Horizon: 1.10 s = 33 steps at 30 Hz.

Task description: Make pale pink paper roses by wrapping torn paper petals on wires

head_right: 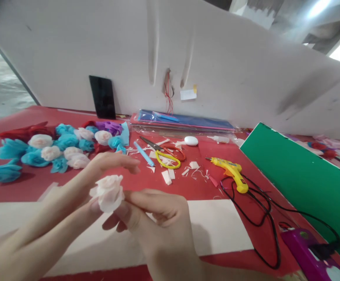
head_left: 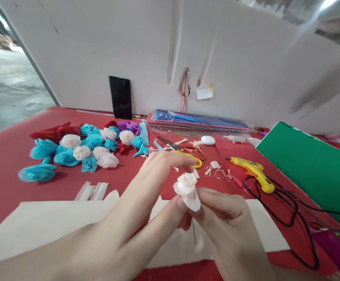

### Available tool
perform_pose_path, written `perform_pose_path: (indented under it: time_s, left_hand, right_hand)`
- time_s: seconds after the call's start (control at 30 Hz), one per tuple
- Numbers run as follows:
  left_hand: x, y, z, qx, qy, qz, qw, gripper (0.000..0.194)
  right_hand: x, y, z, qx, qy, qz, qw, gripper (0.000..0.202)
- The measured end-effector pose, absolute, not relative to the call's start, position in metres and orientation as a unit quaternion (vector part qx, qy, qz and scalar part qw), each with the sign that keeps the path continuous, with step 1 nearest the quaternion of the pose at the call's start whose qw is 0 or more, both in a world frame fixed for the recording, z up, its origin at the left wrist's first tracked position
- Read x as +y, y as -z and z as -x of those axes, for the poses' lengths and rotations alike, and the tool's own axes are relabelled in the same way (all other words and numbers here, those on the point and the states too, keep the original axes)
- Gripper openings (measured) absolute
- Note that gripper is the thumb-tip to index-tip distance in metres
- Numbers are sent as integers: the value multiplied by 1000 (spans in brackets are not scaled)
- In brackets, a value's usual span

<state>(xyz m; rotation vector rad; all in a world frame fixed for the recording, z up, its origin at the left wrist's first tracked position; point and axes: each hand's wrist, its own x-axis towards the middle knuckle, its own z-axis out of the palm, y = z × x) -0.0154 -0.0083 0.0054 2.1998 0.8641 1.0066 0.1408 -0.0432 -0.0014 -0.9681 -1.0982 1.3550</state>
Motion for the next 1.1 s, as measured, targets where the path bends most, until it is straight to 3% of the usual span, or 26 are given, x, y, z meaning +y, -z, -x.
perform_pose_path:
  time_s: [0.5,1.1]
  left_hand:
    - [-10,1,16,311,-374,-822,295,28]
    - [-12,1,14,286,-453,-816,216,29]
  right_hand:
    - [-44,2,-140,-511,-511,429,542,17]
    - [-42,-3,-148,-709,-108,405,567,11]
